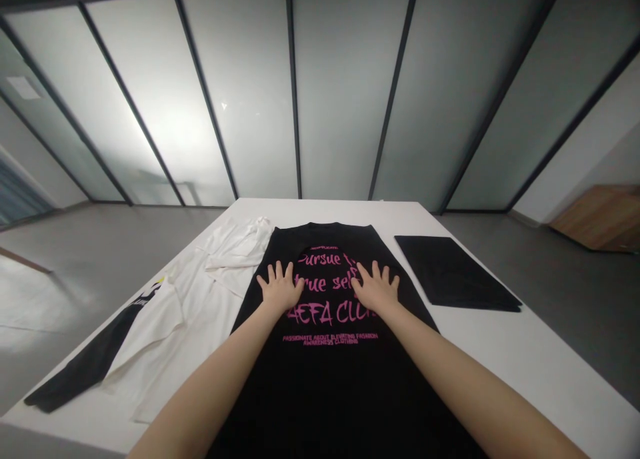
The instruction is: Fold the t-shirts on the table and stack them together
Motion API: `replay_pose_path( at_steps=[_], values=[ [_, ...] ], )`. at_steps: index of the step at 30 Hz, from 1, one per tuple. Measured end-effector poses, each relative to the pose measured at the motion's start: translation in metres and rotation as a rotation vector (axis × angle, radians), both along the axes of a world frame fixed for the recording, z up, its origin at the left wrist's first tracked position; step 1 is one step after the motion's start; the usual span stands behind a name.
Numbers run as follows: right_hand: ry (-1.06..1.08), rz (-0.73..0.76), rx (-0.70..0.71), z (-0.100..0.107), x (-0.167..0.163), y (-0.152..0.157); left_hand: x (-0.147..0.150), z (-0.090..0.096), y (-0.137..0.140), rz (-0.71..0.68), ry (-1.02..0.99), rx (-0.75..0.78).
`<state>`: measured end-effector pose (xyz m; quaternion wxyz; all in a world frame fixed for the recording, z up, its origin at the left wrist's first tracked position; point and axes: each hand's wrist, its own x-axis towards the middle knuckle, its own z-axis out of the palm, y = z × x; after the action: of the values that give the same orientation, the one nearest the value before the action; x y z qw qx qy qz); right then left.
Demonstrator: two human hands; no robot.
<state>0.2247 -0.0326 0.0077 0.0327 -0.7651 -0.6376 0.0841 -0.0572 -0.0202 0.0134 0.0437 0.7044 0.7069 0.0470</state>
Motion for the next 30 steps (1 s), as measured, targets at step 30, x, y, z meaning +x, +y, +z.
replay_pose_path(
  at_steps=[30],
  values=[
    [0.012, 0.046, 0.06, -0.008, 0.055, -0.006, -0.038, 0.007, 0.009, -0.224, -0.132, 0.189]
  ],
)
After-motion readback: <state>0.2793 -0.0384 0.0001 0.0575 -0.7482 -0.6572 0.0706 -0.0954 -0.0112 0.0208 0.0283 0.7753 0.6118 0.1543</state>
